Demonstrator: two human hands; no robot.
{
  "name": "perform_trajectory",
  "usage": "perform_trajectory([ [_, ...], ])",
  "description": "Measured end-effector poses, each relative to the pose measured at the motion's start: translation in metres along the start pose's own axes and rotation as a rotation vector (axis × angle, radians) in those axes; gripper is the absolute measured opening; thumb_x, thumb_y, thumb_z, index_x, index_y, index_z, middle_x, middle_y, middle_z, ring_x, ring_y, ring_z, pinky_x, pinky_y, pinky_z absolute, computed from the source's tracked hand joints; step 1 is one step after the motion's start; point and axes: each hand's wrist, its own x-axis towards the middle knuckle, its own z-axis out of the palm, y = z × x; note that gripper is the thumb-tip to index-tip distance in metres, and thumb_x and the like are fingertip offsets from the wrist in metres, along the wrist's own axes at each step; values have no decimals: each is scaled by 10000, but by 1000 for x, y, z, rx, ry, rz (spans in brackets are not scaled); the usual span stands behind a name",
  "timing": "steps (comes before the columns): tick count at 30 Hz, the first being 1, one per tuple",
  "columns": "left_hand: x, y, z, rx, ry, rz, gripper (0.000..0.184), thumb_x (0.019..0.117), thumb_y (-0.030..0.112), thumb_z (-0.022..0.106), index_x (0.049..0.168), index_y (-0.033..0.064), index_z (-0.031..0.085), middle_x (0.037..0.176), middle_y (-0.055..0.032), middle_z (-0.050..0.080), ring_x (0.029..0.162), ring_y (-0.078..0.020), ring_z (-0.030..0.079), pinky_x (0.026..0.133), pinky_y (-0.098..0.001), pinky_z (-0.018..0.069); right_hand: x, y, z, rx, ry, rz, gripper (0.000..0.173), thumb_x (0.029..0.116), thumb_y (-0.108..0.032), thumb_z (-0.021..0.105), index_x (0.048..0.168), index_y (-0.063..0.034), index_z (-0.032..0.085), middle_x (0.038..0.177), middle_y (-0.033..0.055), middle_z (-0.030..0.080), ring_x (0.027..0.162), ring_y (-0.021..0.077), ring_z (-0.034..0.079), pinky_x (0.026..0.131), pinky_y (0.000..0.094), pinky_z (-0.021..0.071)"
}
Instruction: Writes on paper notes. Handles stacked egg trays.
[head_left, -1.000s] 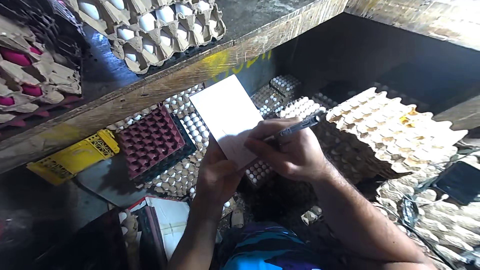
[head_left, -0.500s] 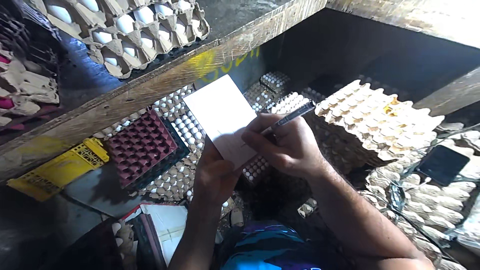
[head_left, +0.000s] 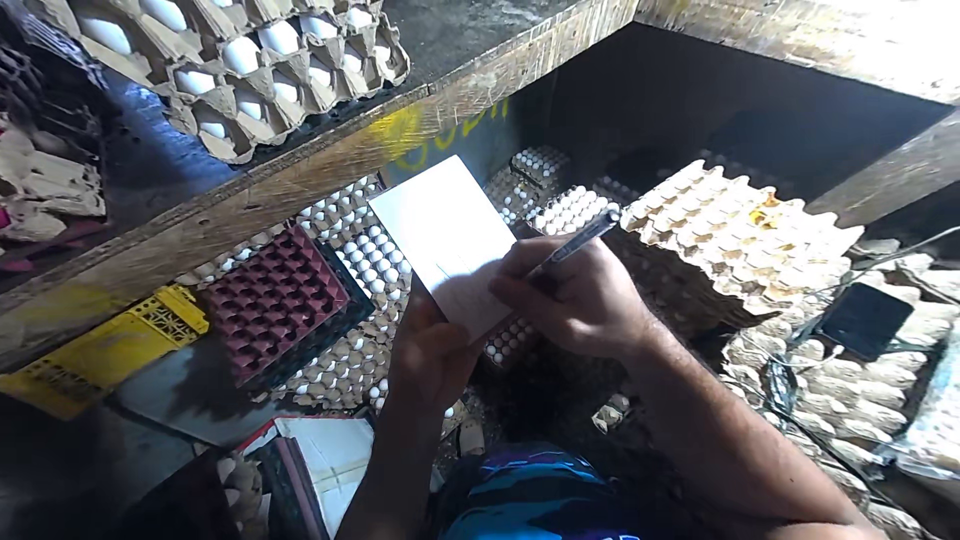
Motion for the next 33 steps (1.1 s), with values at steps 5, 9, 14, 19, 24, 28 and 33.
perform_trajectory([
  [5,3,-4,-6,-59,7,-61,695,753,-141,554,1400,74,423,1290,-258,595,1165,-457,625,993,-717,472,-6,3,-25,148,104,55,144,1005,-103,580,983,-22,697,739,-7,639,580,52,564,496,218,492],
  [9,10,-7,-8,-128,-161,-169,678,832,-76,577,1460,95,387,1385,-294,529,1241,-522,556,1019,-747,430,-20,-1,-51,-66,54,30,211,999,-153,639,1181,-65,699,1069,-2,732,940,80,698,820,267,620],
  [14,22,-30,13,-169,-230,-315,645,888,115,644,1491,183,425,1349,-181,596,1178,-354,638,973,-589,531,-43,-6,-57,-422,-213,19,631,846,-496,789,1377,-205,609,1448,-16,601,1487,171,405,1202,372,421],
  [19,34,-64,28,-193,-314,-418,535,901,213,661,1408,125,517,1290,-188,630,1167,-360,642,975,-615,520,-75,-15,-77,-550,-162,102,610,861,-494,776,1361,-185,616,1443,19,611,1470,188,436,1201,372,412],
  [24,42,-95,51,-296,-318,-609,477,859,157,671,1308,39,562,1240,-248,638,1136,-403,653,979,-630,512,-117,-27,-101,-558,-52,152,564,893,-489,758,1332,-156,640,1382,18,650,1442,175,470,1202,365,417],
  [28,41,-124,70,-236,-306,-697,457,848,259,732,1213,-2,645,1190,-239,673,1118,-376,669,975,-605,526,-156,-41,-118,-577,43,202,288,1007,-311,625,1219,-133,704,1239,-9,717,1328,145,580,1138,357,490],
  [33,19,-180,96,115,-322,-687,609,1020,211,615,1527,97,297,1264,-236,637,1097,-401,687,930,-624,578,-210,-54,-134,-614,458,441,182,999,-183,572,1067,-125,731,861,-33,699,725,72,653,613,327,573],
])
